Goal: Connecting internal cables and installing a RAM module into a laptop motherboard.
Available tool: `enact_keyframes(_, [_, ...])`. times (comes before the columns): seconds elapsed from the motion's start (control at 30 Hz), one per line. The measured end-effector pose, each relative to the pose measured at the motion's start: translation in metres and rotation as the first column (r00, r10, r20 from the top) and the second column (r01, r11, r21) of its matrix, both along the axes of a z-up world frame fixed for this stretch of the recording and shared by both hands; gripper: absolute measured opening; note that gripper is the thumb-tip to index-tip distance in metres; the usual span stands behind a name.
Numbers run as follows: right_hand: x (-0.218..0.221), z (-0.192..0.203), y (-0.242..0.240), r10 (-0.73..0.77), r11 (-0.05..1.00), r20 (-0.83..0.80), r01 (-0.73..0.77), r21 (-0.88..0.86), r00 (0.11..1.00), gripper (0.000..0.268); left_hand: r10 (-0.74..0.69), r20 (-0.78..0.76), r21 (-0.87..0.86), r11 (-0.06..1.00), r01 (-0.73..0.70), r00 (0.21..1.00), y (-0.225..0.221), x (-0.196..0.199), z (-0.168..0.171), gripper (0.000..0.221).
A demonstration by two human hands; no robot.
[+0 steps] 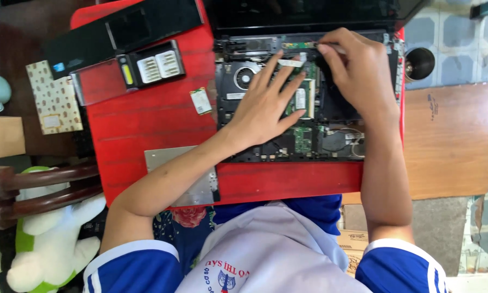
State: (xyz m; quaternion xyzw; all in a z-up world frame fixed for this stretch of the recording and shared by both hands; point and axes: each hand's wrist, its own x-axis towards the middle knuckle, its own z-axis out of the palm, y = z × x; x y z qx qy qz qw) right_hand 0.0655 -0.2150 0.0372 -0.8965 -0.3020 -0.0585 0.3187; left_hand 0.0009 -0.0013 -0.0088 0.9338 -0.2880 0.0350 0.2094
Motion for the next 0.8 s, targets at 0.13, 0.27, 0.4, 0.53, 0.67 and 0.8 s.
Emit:
enact_keyframes(0.13, [0.001, -0.009, -0.001, -0.020, 1.000, 0.069, 0.021, -0.012, 0.997, 0.014, 0.012, 0.011, -0.031, 0.999, -0.012, 1.000, 0.000, 0.000, -0.001, 0.068])
enact_keyframes(0.27, [0.006, -0.017, -0.002, -0.119, 0.993, 0.017, 0.119, 0.011, 0.993, 0.015, 0.014, -0.008, -0.046, 0.999, -0.014, 1.000, 0.000, 0.002, -0.003, 0.069])
enact_keyframes(0.4, [0.009, -0.021, -0.003, -0.139, 0.990, -0.042, 0.140, 0.019, 0.989, 0.009, 0.009, -0.023, -0.050, 0.999, -0.010, 1.000, -0.001, 0.001, -0.003, 0.070])
enact_keyframes(0.53, [0.020, -0.011, -0.001, -0.142, 0.990, -0.186, 0.140, -0.025, 0.972, 0.012, 0.009, 0.039, -0.043, 0.999, -0.007, 0.999, 0.003, -0.002, -0.004, 0.064])
enact_keyframes(0.67, [0.046, 0.019, 0.009, -0.067, 0.948, -0.157, 0.014, -0.319, 0.985, 0.014, -0.006, -0.029, -0.026, 1.000, 0.005, 1.000, 0.001, 0.003, -0.002, 0.065])
enact_keyframes(0.8, [0.062, 0.041, 0.039, -0.122, 0.839, -0.261, -0.041, -0.543, 0.958, 0.021, 0.001, -0.024, -0.037, 0.999, -0.002, 1.000, 0.000, 0.002, -0.004, 0.065])
